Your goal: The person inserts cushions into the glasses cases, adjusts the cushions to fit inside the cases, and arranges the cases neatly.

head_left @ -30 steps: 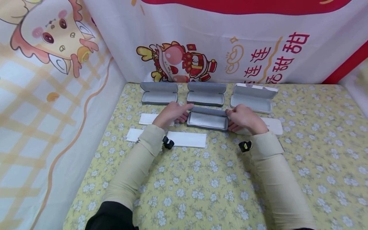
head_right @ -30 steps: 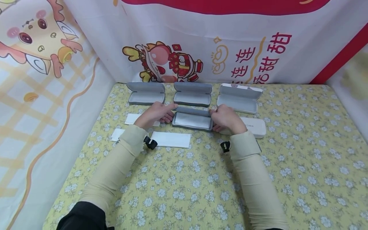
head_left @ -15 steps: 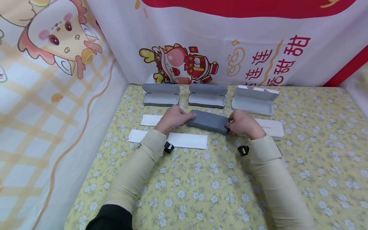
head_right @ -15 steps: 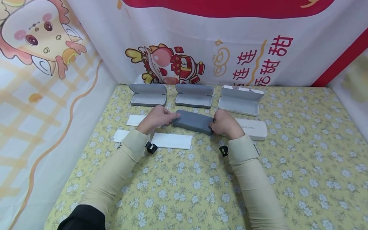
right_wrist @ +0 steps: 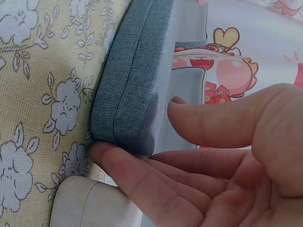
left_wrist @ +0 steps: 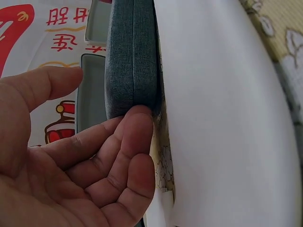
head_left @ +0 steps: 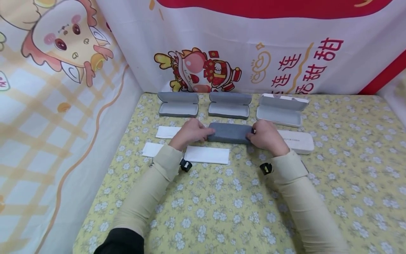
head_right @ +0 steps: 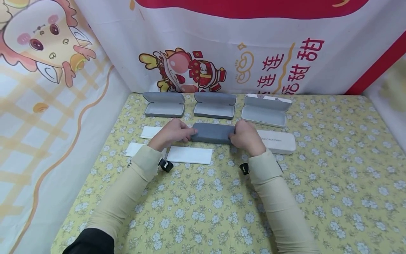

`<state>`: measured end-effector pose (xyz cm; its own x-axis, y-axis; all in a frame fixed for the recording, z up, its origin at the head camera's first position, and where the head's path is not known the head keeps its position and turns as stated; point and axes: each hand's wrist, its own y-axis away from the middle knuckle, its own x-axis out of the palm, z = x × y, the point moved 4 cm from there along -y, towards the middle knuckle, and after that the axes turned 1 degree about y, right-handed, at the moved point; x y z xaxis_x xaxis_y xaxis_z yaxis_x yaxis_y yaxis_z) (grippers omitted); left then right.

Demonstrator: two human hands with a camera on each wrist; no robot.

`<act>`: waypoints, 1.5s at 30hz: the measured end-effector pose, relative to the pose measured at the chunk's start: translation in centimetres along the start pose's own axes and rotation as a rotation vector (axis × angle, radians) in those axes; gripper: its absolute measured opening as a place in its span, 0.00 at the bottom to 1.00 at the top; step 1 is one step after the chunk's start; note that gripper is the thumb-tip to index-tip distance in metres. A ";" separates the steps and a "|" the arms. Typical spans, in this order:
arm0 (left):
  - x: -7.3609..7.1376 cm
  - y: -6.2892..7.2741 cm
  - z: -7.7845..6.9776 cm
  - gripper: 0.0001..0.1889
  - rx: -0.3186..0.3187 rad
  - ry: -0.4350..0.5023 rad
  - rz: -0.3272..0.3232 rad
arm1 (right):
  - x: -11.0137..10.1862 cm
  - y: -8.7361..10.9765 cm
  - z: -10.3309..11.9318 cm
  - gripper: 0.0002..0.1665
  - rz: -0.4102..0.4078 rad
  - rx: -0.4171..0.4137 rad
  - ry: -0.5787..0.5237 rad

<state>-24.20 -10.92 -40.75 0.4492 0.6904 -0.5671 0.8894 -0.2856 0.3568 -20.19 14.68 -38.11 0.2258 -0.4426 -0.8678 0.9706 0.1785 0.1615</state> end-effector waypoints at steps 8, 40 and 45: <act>-0.8 0.8 0.2 0.22 0.015 -0.011 0.001 | -0.3 1.1 0.7 0.26 -0.036 0.036 -0.043; -3.4 4.4 3.6 0.13 0.040 -0.129 -0.008 | 2.8 2.1 4.5 0.17 0.023 -0.123 -0.194; -3.4 4.7 4.2 0.13 0.034 -0.142 -0.001 | 4.2 1.8 5.5 0.19 0.058 -0.120 -0.157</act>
<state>-21.22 -17.41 -40.22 0.4534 0.5905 -0.6676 0.8912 -0.3092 0.3318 -17.06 8.24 -38.91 0.3001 -0.5581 -0.7736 0.9408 0.3070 0.1435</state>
